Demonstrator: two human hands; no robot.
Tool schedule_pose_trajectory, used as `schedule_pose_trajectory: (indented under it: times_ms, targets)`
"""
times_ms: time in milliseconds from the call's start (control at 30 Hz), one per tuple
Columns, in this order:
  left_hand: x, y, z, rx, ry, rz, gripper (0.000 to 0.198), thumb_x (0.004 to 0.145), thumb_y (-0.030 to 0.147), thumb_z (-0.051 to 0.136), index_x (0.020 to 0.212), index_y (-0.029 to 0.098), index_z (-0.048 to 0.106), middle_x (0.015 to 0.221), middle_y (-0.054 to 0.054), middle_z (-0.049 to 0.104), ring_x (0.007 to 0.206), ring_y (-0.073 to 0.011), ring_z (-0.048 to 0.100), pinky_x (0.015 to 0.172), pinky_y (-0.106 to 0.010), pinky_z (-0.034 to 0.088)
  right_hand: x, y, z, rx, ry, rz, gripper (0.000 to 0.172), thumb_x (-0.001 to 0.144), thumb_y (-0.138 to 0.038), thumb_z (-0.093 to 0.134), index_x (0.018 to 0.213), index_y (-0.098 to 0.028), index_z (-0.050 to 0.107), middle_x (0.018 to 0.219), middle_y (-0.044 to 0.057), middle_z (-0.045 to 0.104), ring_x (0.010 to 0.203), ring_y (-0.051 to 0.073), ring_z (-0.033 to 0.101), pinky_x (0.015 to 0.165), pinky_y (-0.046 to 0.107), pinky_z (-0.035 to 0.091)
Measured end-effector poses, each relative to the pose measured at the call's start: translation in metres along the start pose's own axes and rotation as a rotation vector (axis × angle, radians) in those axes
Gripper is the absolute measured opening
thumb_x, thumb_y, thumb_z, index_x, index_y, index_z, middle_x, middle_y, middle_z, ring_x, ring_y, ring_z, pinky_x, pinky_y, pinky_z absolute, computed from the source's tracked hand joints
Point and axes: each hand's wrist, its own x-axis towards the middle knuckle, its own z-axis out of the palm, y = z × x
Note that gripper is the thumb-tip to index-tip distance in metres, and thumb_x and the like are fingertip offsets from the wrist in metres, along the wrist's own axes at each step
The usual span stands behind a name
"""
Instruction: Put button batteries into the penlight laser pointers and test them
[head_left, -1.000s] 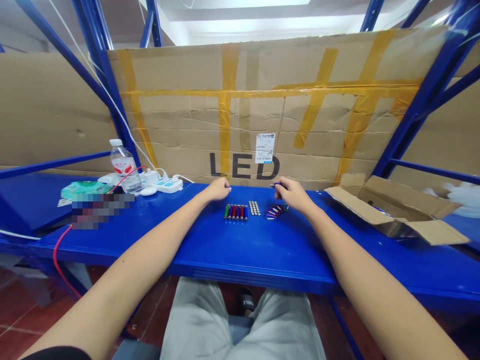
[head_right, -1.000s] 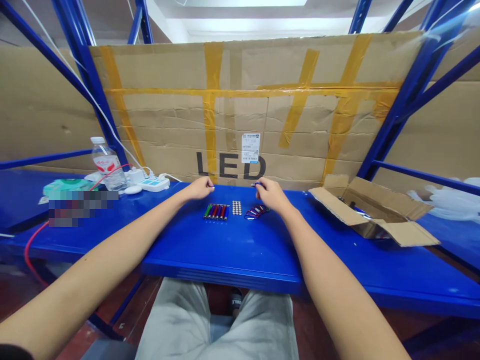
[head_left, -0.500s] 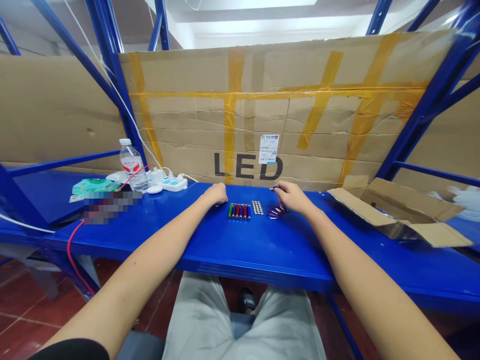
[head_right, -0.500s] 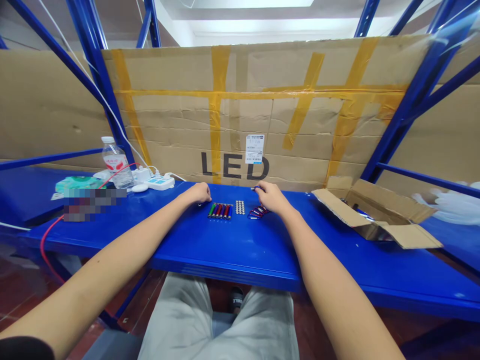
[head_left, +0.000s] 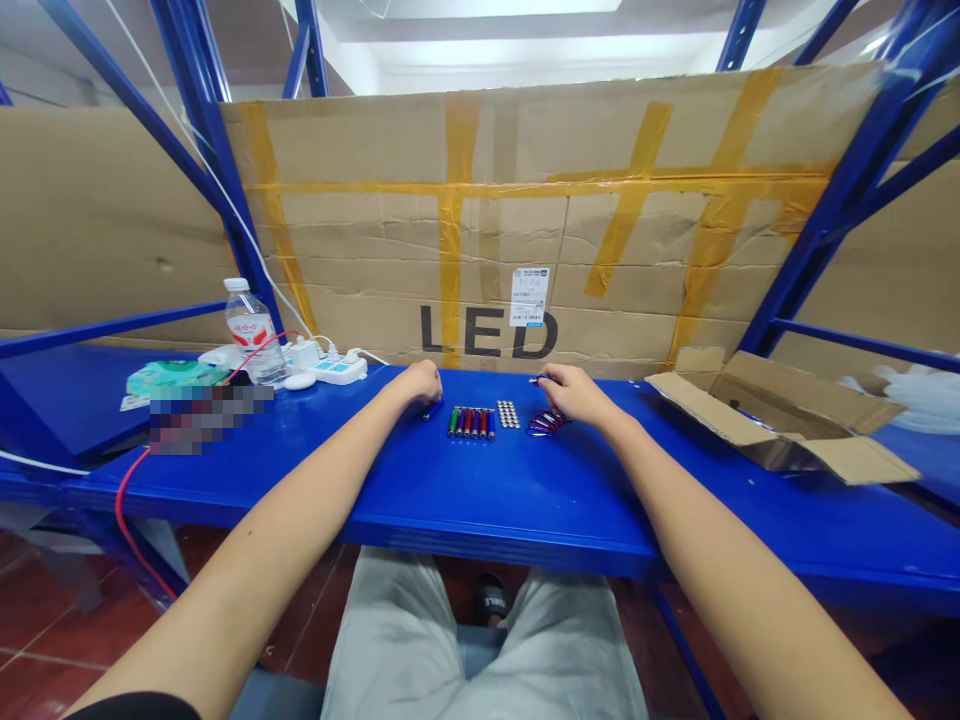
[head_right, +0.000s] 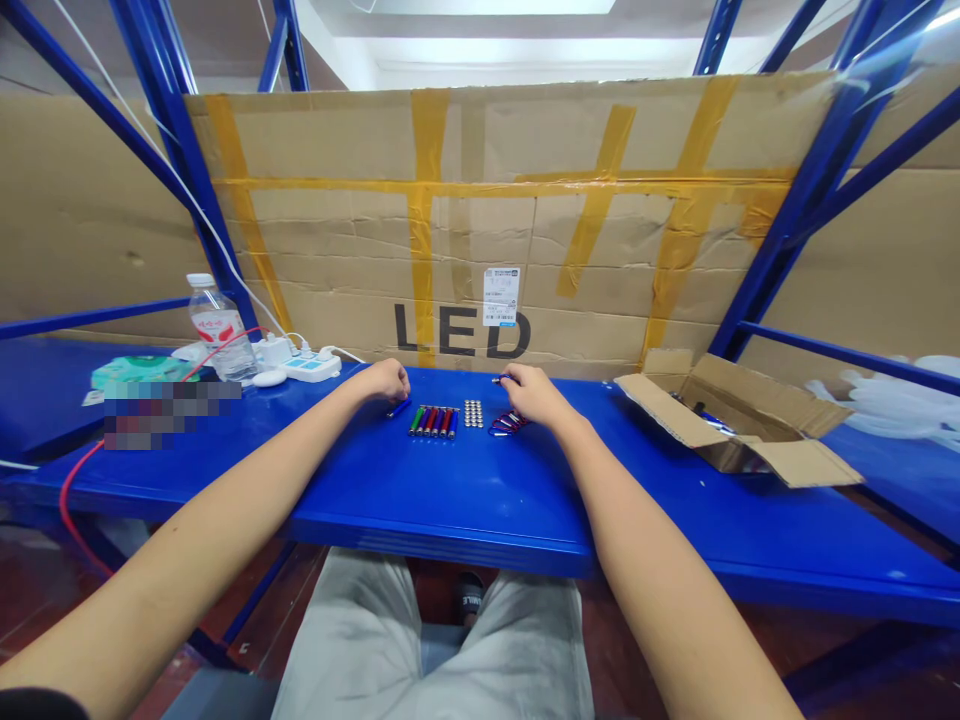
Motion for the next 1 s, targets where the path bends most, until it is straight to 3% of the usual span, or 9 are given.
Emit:
schedule_pose_trajectory:
  times_ms: [267,500,1000]
  targets:
    - [-0.001,-0.003,0.001,-0.159,-0.111,-0.037,0.014,0.060,0.011,0.075,0.063,0.014,0.062,0.050,-0.001,0.060,0.051,-0.0135,0.059,0.063,-0.029,0.055,0.000,0.001,0.001,-0.003,0.012,-0.021,0.020,0.087,-0.027,0.047,0.071,-0.019,0.056,0.058,0.002,0.059,0.063,0.017,0.055,0.061,0.026,0.039]
    - [-0.007,-0.002,-0.002,-0.293,-0.313,-0.042,0.017,0.059,0.007,0.075,0.069,0.014,0.062,0.061,-0.003,0.067,0.055,-0.0145,0.064,0.066,-0.031,0.057,0.001,0.002,0.001,-0.013,-0.004,-0.009,0.019,0.088,-0.026,0.046,0.074,-0.019,0.057,0.062,0.002,0.061,0.065,0.017,0.055,0.063,0.026,0.039]
    - [-0.014,0.001,-0.003,-0.312,-0.357,-0.032,0.012,0.059,0.009,0.074,0.062,0.014,0.064,0.058,-0.004,0.066,0.060,-0.0162,0.066,0.065,-0.028,0.056,0.002,0.004,0.003,0.006,-0.024,-0.005,0.018,0.088,-0.023,0.046,0.078,-0.018,0.061,0.062,0.002,0.062,0.064,0.016,0.056,0.063,0.026,0.040]
